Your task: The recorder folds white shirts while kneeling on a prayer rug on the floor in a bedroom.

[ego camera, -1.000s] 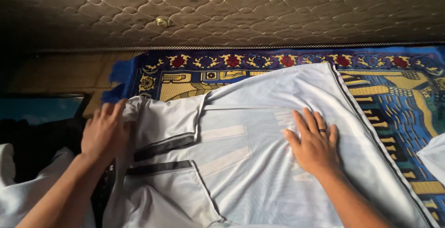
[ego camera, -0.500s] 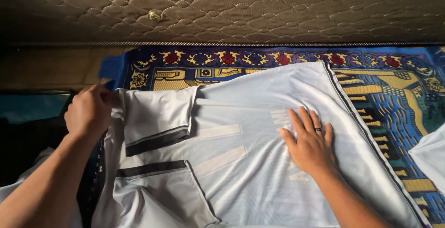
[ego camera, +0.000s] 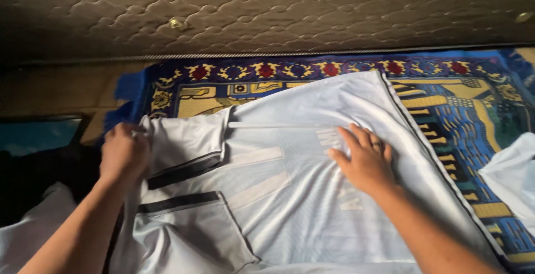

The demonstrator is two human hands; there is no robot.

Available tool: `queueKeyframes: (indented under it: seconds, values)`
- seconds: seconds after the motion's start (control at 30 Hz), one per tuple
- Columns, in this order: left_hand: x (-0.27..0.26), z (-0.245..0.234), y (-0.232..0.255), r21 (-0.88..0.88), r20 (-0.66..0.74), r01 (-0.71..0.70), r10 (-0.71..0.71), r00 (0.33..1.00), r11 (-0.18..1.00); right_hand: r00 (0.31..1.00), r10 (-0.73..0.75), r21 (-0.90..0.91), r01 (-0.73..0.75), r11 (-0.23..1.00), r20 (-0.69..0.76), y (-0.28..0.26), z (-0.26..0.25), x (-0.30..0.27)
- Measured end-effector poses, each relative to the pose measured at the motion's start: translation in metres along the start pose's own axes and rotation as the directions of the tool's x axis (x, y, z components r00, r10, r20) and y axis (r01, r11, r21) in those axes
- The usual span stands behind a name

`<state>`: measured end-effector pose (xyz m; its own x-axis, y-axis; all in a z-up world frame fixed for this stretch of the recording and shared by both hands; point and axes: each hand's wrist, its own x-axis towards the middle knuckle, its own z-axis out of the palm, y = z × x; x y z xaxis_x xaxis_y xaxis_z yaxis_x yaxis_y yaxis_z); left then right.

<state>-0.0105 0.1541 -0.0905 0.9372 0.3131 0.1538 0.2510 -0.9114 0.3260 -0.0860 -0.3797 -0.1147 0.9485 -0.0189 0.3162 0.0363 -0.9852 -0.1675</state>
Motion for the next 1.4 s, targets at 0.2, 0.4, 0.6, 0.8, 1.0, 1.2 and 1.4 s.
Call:
queueKeyframes:
  seconds: [0.2,0.4,0.6,0.8,1.0,1.2,1.4]
  values:
    - [0.031,0.019,-0.019,-0.210,-0.063,0.132,-0.148,0.987,0.969,0.971,0.240,0.047,-0.239,0.970,-0.011,0.084,0.015,0.054]
    - [0.043,0.014,-0.012,-0.004,0.067,0.119,-0.119,0.991,0.993,0.931,0.364,0.096,-0.364,0.926,0.021,0.146,0.023,0.096]
    - [0.063,0.018,-0.019,0.174,0.065,-0.093,0.083,0.994,0.980,0.925,0.368,0.300,-0.379,0.875,0.094,0.171,0.047,0.137]
    - [0.064,-0.024,0.016,-0.321,0.238,0.211,-0.137,0.961,0.923,0.783,0.489,0.639,-0.608,0.471,0.384,0.154,0.022,0.150]
    - [0.096,-0.022,0.030,-0.205,-0.154,-0.186,0.156,0.976,0.961,0.810,0.529,0.812,-0.474,0.340,0.251,0.183,-0.002,0.164]
    - [0.122,-0.029,0.071,-0.274,-0.355,-0.337,0.231,0.906,0.901,0.846,0.516,0.787,-0.226,0.574,-0.134,0.203,-0.024,0.177]
    - [0.104,0.002,0.085,-0.292,-0.180,-0.124,0.073,0.981,0.948,0.808,0.590,0.602,-0.473,0.644,0.004,0.203,-0.023,0.170]
